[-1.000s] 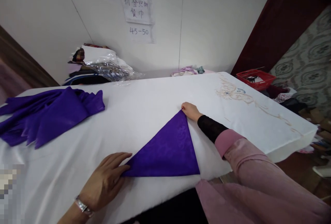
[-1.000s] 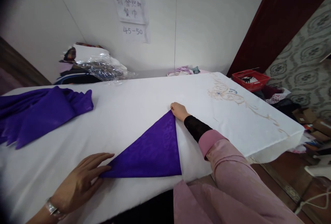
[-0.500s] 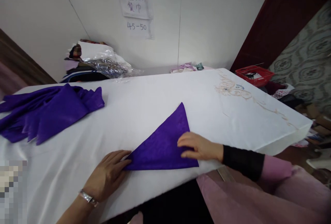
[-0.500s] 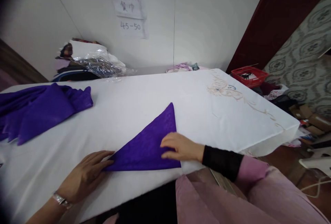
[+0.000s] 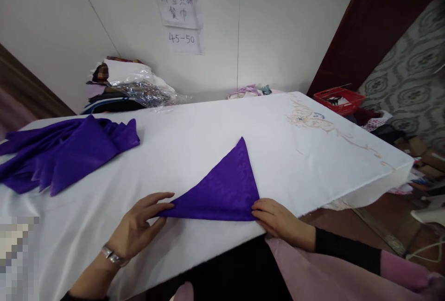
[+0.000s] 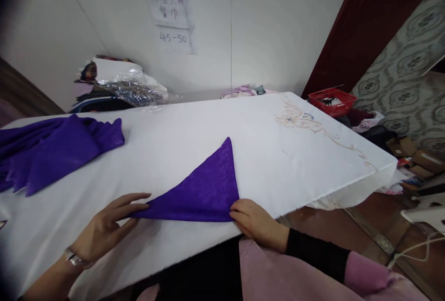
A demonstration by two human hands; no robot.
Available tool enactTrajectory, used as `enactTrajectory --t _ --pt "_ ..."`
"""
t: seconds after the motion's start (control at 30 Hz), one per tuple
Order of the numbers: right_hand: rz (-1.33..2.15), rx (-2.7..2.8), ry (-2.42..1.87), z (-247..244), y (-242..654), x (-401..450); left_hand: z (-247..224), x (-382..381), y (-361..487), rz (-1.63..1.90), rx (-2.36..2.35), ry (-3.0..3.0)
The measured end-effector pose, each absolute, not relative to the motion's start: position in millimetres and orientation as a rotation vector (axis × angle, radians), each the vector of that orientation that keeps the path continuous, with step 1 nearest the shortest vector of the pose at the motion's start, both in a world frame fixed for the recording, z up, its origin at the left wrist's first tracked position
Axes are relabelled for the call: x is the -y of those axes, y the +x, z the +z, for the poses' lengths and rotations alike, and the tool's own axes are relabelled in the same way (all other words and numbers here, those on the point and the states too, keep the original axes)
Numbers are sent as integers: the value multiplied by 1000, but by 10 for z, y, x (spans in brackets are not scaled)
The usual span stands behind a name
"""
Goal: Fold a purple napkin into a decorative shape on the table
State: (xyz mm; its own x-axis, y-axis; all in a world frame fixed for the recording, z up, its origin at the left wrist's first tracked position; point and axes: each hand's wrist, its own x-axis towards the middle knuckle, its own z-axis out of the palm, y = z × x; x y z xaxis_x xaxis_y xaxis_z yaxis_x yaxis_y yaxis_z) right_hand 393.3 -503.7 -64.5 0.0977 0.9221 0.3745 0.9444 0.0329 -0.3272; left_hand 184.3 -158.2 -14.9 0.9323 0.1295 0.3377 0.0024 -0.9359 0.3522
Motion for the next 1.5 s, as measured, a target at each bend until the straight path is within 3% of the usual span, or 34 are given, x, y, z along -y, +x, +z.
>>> enactTrajectory --t 0.3,0.57,0.8,1.23,1.5 --pt "-146 1647 -1955 -669 3812 5095 475 1625 2538 509 -385 2164" --pt "-255 1491 -1982 -682 3755 5052 329 1810 3998 367 -337 1726" --pt "-203 1404 -2027 -741 3753 5083 41 2112 4897 147 -467 1934" --pt "-132 1443 -2093 -827 3882 5133 -352 2286 5229 50 -594 2405" --pt "454 1106 -2124 -697 3922 5209 -444 2263 5288 81 -592 2591"
